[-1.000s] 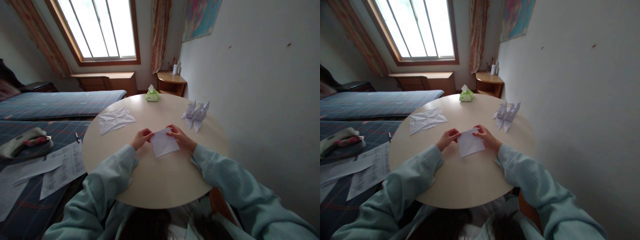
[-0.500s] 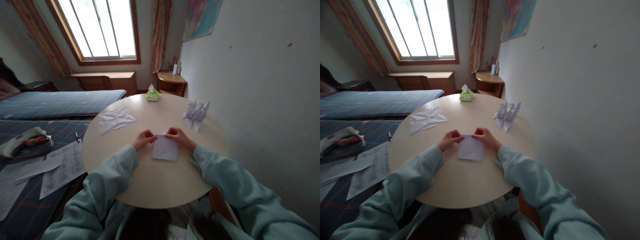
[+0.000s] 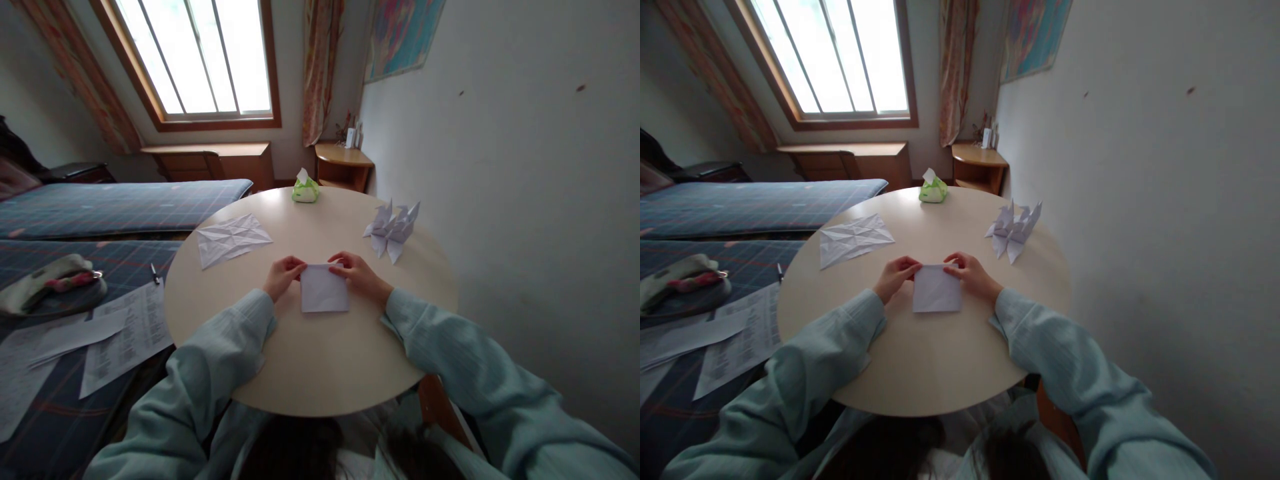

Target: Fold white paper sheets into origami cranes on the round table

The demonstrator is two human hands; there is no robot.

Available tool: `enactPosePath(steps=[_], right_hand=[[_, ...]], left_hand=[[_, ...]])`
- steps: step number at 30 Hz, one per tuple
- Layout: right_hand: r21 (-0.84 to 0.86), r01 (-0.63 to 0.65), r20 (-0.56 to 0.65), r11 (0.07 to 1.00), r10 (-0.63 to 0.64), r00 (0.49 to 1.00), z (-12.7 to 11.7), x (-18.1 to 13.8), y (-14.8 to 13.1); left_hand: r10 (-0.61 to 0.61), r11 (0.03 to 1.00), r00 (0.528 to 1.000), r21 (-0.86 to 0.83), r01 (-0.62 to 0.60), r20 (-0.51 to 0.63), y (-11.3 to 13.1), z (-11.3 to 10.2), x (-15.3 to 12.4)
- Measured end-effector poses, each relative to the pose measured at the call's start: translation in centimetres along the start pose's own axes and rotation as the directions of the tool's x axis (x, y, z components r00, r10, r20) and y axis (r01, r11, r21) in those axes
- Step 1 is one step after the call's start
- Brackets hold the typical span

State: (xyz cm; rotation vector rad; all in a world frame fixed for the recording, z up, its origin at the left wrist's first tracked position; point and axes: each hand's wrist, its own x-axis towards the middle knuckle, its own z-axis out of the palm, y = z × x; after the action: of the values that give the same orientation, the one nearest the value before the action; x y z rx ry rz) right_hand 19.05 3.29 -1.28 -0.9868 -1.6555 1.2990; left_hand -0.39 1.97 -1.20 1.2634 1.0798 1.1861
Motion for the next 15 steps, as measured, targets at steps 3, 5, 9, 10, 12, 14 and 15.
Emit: enactPosePath(steps=[3,5,9,10,12,14,15], right_hand=[[0.045,0.007,-0.097,0.999,-0.002,0.995,-0.1,0.0,0.0],[0.039,0.023,-0.171,0.999,-0.015,0.985,-0.1,-0.1,-0.2],[0.023,0.006,-0.216,1.000,-0.001,0.976,-0.2,-0.2,-0.3],[0.057,-0.014,-0.195,0.998,0.024,0.981,-0.2,-0.1,-0.2],[0.138,-0.057,-0.126,0.989,0.075,0.989,-0.3,0.1,0.3],[0.161,-0.094,-0.054,0.982,0.104,0.993,-0.3,0.4,0.7],[0.144,-0.104,-0.034,0.984,0.110,0.993,-0.3,0.5,0.9]], left_hand=[[0.003,1.000,1.000,-0.008,-0.003,-0.019,-0.1,-0.1,0.1],[-0.058,0.998,0.996,0.005,0.058,0.062,-0.2,0.0,0.0],[-0.180,0.983,0.962,0.059,0.171,0.208,-0.2,0.2,-0.2],[-0.174,0.985,0.966,0.052,0.167,0.193,-0.1,0.2,-0.2],[-0.123,0.992,0.986,0.012,0.123,0.113,0.0,0.1,-0.2],[-0.065,0.997,0.998,-0.030,0.065,0.007,0.2,-0.2,-0.1],[-0.047,0.998,0.998,-0.042,0.046,-0.034,0.3,-0.3,-0.1]])
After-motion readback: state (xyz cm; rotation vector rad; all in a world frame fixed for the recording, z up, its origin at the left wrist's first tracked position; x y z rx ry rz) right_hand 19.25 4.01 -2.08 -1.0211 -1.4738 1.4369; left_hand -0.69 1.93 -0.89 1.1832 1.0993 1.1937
